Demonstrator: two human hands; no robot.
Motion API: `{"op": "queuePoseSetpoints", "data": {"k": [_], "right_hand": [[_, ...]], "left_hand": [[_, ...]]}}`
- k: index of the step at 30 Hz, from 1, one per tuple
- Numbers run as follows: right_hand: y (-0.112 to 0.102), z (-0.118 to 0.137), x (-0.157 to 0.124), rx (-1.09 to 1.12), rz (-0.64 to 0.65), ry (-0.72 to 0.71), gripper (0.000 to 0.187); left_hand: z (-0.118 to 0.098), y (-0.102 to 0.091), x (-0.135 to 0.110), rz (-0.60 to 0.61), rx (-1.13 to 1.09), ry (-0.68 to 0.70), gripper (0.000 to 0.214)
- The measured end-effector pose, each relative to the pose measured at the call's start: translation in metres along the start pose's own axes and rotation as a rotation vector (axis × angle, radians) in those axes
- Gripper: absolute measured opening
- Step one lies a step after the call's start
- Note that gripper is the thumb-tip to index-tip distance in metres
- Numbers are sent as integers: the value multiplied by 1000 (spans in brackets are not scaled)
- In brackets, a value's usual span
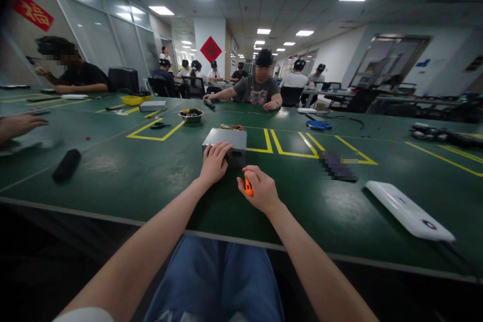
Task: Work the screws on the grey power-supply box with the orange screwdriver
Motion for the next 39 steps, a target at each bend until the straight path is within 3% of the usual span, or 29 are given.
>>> {"op": "queuePoseSetpoints", "data": {"k": [6, 11, 23, 32, 36, 39], "right_hand": [[2, 9, 2, 27, 90, -152, 10], [10, 13, 3, 16, 207, -169, 9], [11, 10, 3, 3, 192, -125, 9], [11, 13, 12, -107, 204, -207, 3], [13, 11, 23, -30, 125, -96, 7], [19, 16, 26, 32, 90, -61, 9]], "left_hand": [[0, -1, 0, -1, -5, 3, 52], [0, -1, 0, 0, -11, -1, 52], [-1, -3, 0, -2, -26, -6, 53], [-2, -1, 0, -7, -13, -7, 51], [-2, -1, 0, -7, 24, 19, 48], [-1, 0, 1, 19, 41, 113, 39]]}}
Point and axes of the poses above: each hand's wrist, its own x-axis towards the middle knuckle, its own y-axis out of the palm, z = x × y, the point moved 1 cm from there along x, towards the middle knuckle, and after that the axes turned 4 degrees about -x, right-handed, at the moved point
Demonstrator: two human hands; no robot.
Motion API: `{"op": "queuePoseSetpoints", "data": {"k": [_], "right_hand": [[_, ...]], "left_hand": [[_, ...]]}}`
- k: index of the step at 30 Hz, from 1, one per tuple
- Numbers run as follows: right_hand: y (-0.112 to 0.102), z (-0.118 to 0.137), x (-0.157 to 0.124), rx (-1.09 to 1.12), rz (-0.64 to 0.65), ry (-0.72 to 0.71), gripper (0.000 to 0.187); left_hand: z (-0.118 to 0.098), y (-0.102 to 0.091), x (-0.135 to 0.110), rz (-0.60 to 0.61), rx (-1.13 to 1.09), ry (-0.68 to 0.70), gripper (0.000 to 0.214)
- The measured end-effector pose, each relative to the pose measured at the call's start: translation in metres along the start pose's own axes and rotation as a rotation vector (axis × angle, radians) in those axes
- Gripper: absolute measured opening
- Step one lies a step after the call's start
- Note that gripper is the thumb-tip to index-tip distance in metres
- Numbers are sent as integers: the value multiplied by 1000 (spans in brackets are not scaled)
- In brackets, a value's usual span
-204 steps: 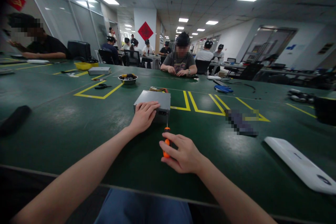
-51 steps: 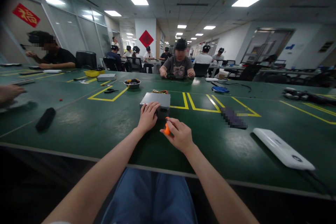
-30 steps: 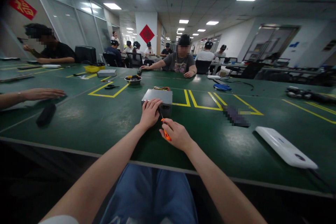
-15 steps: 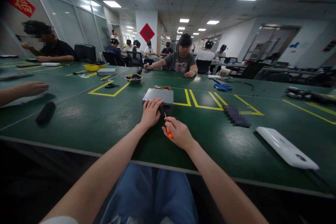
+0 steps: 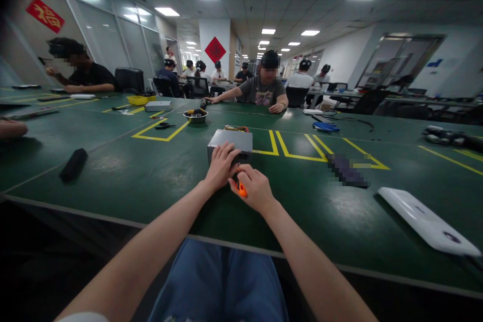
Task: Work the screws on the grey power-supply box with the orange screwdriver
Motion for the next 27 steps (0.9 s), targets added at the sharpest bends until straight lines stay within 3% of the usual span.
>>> {"op": "queuePoseSetpoints", "data": {"k": [4, 12, 15, 20, 24, 27], "right_hand": [[4, 8, -1, 47, 57, 12, 8], [-14, 12, -5, 180, 118, -22, 37], [-14, 12, -6, 141, 91, -62, 34], [-7, 11, -10, 193, 45, 3, 24], [-8, 10, -10, 253, 118, 10, 36], [-12, 11, -9, 192, 189, -34, 35]], "left_hand": [[0, 2, 1, 48, -33, 158, 20], [3, -2, 7, 27, -56, 156, 18], [4, -3, 8, 33, -84, 141, 21], [6, -1, 5, -3, -45, 28, 50], [9, 2, 4, -10, -15, -30, 50], [10, 3, 4, -23, -11, -58, 46]]}}
Point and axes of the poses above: each hand's wrist, its own x-axis towards the middle knuckle, its own y-axis out of the palm, z = x × y, the point moved 1 cm from there along x, towards the middle knuckle, and after that the axes turned 4 degrees about -x, right-handed, at the moved point
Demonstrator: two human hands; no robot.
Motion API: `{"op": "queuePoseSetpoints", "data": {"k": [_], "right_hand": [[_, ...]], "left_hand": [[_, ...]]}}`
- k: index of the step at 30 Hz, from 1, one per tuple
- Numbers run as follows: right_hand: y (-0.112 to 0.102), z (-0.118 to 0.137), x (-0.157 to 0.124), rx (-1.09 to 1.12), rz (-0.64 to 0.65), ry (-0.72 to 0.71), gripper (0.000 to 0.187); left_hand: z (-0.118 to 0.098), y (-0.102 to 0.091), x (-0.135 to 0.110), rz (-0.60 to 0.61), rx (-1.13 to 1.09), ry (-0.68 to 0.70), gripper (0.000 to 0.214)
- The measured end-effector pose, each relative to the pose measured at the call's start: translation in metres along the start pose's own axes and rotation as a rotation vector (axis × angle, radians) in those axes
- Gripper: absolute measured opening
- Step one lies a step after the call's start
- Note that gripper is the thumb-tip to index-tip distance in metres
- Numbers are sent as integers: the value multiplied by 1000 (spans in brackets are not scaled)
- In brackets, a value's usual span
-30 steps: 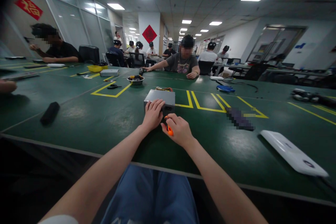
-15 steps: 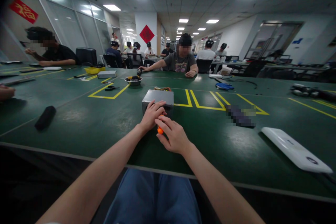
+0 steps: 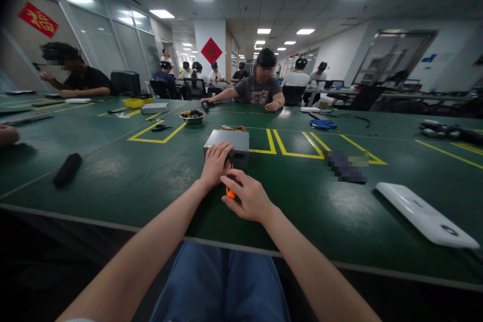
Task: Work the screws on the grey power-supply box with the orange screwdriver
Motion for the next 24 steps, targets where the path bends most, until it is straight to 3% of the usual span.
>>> {"op": "queuePoseSetpoints", "data": {"k": [9, 13, 17, 24], "right_hand": [[5, 0, 1, 105, -39, 65, 36], [5, 4, 2, 90, 55, 29, 38], [7, 9, 4, -68, 117, -70, 34], [14, 2, 0, -55, -66, -13, 38]], "left_hand": [[-3, 1, 4, -60, 9, -58, 32], [-2, 4, 7, -94, 27, -59, 27], [1, 7, 8, -114, 22, -41, 26], [1, 3, 4, -94, 16, -30, 28]]}}
Point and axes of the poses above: each hand's wrist, its own x-axis towards the middle knuckle, its own y-axis out of the palm, z = x × y, the point moved 1 cm from there along x, towards the middle knuckle, and after that the axes turned 4 degrees about -x, right-handed, at the moved point
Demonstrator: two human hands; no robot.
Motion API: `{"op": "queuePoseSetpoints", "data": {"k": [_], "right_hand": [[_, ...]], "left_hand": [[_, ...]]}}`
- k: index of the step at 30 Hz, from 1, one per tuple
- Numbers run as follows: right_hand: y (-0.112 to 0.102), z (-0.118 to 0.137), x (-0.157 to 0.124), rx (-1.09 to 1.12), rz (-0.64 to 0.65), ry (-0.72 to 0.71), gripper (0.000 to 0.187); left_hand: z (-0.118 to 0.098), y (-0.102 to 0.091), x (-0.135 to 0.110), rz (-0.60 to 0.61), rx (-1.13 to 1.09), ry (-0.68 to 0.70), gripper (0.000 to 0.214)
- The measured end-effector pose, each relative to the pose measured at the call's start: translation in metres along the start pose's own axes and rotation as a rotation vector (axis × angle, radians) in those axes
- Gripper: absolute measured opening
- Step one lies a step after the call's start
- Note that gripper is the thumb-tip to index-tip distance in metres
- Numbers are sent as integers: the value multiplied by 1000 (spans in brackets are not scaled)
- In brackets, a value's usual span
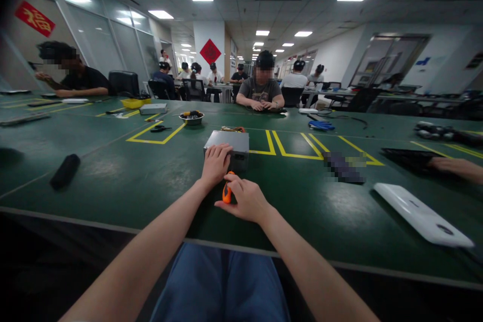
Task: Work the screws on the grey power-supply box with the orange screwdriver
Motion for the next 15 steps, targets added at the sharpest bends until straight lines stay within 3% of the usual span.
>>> {"op": "queuePoseSetpoints", "data": {"k": [3, 9, 15], "right_hand": [[-3, -2, -1, 14, -3, 45, 37], [-9, 0, 2, -14, 129, -9, 33], [-13, 0, 1, 146, 129, 45, 33]], "left_hand": [[0, 0, -1, -2, -4, 4, 29], [1, 2, -1, -18, -6, 8, 29], [1, 2, -1, -14, -6, 5, 30]]}}
Point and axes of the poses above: each hand's wrist, its own x-axis towards the middle knuckle, its own y-axis out of the palm, z = x × y, the point moved 1 cm from there along x, towards the middle knuckle, and after that the axes turned 4 degrees about -x, right-handed, at the moved point
